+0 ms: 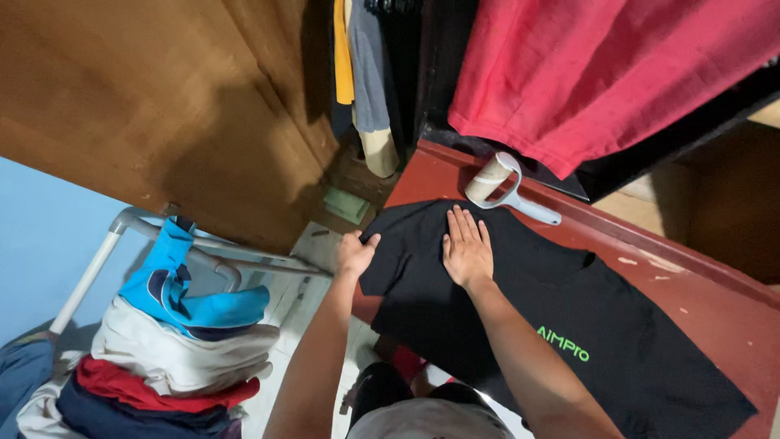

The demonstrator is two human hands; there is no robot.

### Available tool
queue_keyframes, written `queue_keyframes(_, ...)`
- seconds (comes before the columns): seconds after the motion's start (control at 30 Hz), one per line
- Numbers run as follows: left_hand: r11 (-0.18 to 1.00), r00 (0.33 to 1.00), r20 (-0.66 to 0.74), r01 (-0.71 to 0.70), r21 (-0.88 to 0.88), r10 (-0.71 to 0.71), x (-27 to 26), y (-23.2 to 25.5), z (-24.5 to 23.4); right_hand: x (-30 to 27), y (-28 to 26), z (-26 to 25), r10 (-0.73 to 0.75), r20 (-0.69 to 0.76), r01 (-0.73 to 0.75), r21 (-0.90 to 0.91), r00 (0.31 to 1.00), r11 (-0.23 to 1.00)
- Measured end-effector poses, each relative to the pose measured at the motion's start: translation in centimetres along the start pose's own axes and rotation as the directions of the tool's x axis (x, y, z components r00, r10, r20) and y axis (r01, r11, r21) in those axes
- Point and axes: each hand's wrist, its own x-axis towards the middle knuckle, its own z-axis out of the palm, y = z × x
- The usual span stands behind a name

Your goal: The person uses a lint roller to remove lint from a black t-shirt and a white t-shirt laid on a red table. After rolling each shirt, the person folds it, places it on a hanger, and hangs it in a wooden wardrobe.

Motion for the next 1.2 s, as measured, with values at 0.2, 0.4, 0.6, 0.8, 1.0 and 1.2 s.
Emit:
queue_keyframes(0.2, 0.991, 0.993, 0.036, -0.118, 0.057, 0.116, 1.7, 1.1, -1.9, 0.3, -0.6, -0.7, 0.047, 0.036, -0.047, -0.013, 0.998, 0.999)
queue_keyframes(0.4, 0.745, 0.973, 0.127, -0.061, -0.664, 0.194, 5.5, -1.8, -0.2, 0.6, -1.3, -1.2, 0.058, -0.03, -0.058, -0.012, 0.998, 0.998)
queue_keyframes(0.6, 0.489, 0.9, 0.43, 0.345, -0.801, 0.068, 8.4, -4.5, 0.4, 1.9, -3.3, -0.9, 0.074, -0.081, -0.059, 0.173, 0.994, 0.983)
queue_keyframes(0.8, 0.758, 0.915, 0.231, -0.112, -0.642, 0.331, 9.6, -6.9, 3.5, 4.8, -6.9, -0.6, -0.088, -0.024, 0.089, 0.032, 0.996, 0.996)
queue_keyframes(1.0, 0.842, 0.881, 0.149, -0.363, -0.399, 0.45, 13.1, -2.5, -1.6, 8.7, -9.2, -3.9, 0.003, -0.163, 0.022, 0.155, 0.987, 0.988)
queue_keyframes(1.2, 0.636, 0.689, -0.031, -0.685, -0.355, 0.725, 18.7, 9.9, -11.5, 17.8, -13.2, -10.7, -0.089, -0.419, 0.194, 0.214, 0.904, 0.957)
